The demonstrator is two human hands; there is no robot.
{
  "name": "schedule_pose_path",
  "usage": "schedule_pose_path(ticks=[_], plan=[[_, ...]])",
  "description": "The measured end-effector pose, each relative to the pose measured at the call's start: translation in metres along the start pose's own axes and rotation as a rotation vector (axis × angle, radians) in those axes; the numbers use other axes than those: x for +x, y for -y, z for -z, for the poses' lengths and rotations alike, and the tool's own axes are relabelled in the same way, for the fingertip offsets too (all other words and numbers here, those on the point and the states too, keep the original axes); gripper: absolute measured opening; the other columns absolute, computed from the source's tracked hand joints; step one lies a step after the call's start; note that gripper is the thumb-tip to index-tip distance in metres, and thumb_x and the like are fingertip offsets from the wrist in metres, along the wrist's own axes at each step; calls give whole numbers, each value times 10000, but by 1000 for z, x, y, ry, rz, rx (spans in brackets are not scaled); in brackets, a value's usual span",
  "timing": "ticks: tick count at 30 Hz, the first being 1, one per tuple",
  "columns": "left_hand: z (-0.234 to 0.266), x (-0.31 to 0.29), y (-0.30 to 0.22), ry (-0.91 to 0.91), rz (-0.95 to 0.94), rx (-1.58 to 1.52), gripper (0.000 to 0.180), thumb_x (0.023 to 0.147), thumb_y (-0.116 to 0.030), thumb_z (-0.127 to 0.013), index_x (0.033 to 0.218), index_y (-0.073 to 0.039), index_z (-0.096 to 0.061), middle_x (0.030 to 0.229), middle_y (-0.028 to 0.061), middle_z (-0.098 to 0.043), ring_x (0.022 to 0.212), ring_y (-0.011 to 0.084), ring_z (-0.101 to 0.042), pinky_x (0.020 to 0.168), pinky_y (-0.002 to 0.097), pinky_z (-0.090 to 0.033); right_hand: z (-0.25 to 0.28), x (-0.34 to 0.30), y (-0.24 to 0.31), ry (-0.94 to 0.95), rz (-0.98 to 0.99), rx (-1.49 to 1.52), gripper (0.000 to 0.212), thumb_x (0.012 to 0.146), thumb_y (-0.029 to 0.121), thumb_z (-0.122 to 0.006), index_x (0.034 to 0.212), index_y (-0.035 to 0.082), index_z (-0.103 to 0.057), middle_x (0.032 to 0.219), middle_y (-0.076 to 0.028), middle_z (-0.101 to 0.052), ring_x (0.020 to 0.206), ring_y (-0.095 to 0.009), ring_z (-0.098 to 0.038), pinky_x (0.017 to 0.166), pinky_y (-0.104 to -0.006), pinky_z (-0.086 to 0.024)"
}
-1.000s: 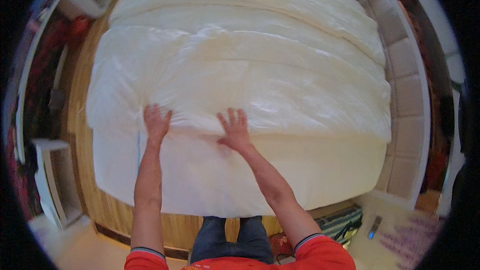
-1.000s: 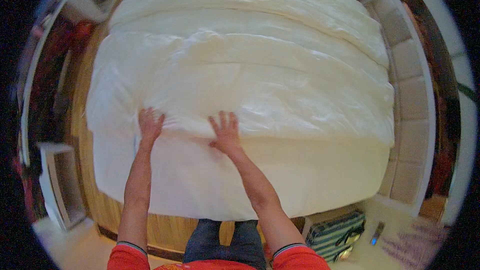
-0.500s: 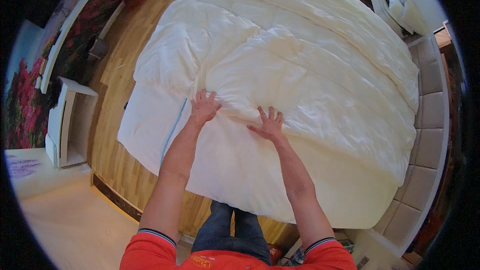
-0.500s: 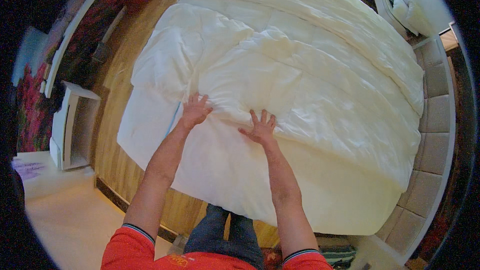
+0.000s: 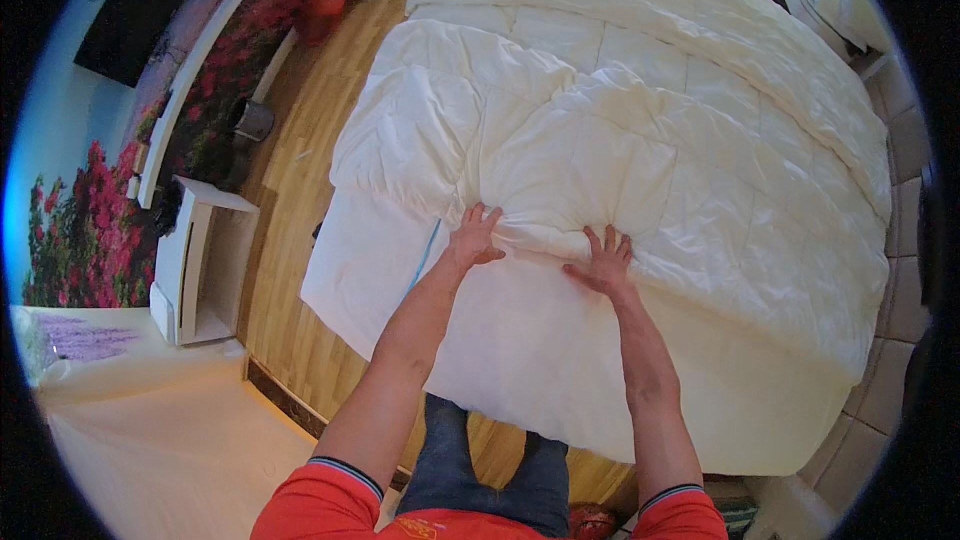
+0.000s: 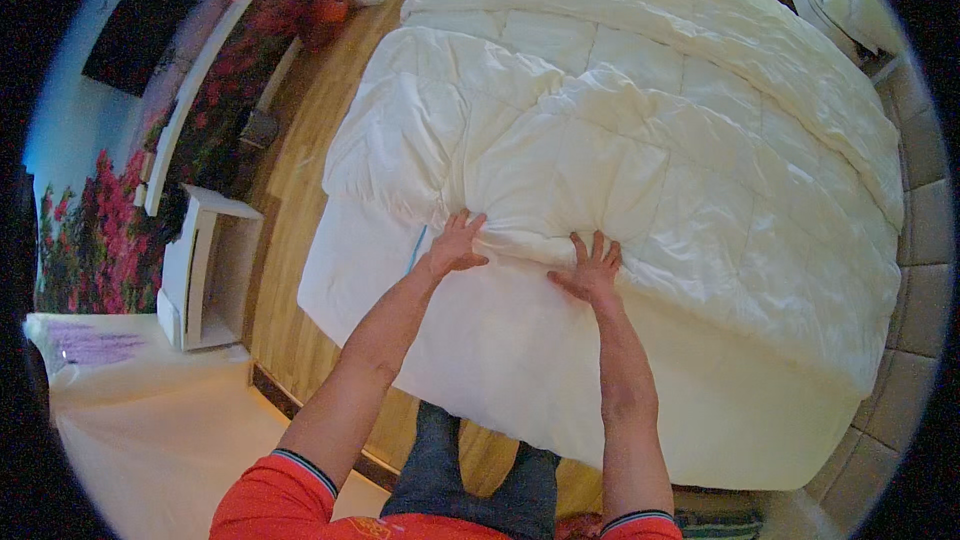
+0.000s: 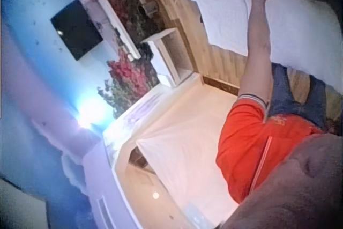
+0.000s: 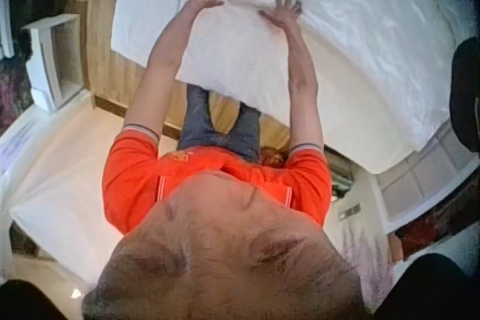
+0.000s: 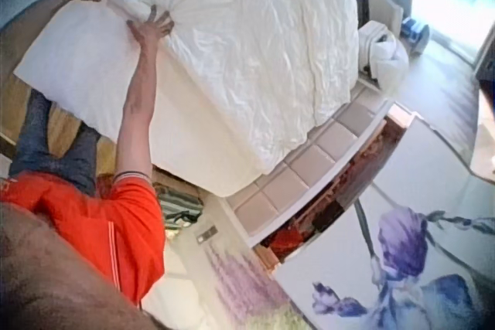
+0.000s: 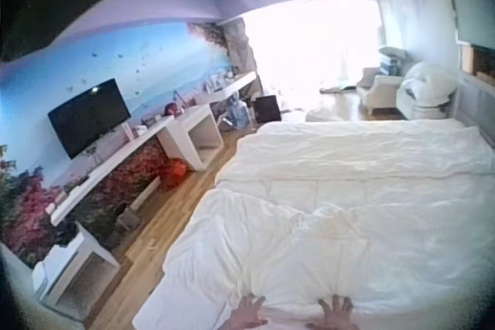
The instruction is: The person folds a large white duvet on a bed. They smooth the surface, fold the duvet in half lengthwise, then fold it again into a compact rectangle.
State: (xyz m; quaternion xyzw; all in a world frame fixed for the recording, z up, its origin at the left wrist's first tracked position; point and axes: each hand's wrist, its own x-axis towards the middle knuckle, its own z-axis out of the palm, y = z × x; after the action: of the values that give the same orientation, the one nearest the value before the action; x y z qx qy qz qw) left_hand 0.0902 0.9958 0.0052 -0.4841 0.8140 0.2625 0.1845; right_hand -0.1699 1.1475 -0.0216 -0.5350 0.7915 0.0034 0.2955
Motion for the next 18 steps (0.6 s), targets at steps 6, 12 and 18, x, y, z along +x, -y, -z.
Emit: schedule_pose_path(ticks=[6, 12, 18], plan=[[19, 15, 31, 50, -262, -116, 997, 682, -287, -829, 1517, -199, -291, 1577, 192, -226, 1426, 437, -255, 1153, 477, -303, -2, 7, 6, -1, -99, -52, 962, 721, 583, -735, 1518, 292, -282, 1565, -206, -209, 1409, -552, -114, 1123, -664, -147], [84, -5, 107, -321, -444, 51, 797, 752, -51, -689, 1474, -166, -370, 1518, 130, -343, 1423, 351, -289, 1115, 564, -265, -17, 16, 74, -374, 13, 65, 802, 687, 182, -752, 1423, 156, -436, 1507, -223, -330, 1384, -462, -306, 1147, -528, -278], [94, 17, 198, -602, -357, 341, 681, 788, -50, -652, 1421, -175, -434, 1481, 108, -403, 1381, 343, -347, 1009, 665, -280, -31, 38, 266, -261, 247, 191, 904, 668, 188, -794, 1466, 178, -370, 1475, -186, -368, 1367, -419, -332, 1107, -520, -316]])
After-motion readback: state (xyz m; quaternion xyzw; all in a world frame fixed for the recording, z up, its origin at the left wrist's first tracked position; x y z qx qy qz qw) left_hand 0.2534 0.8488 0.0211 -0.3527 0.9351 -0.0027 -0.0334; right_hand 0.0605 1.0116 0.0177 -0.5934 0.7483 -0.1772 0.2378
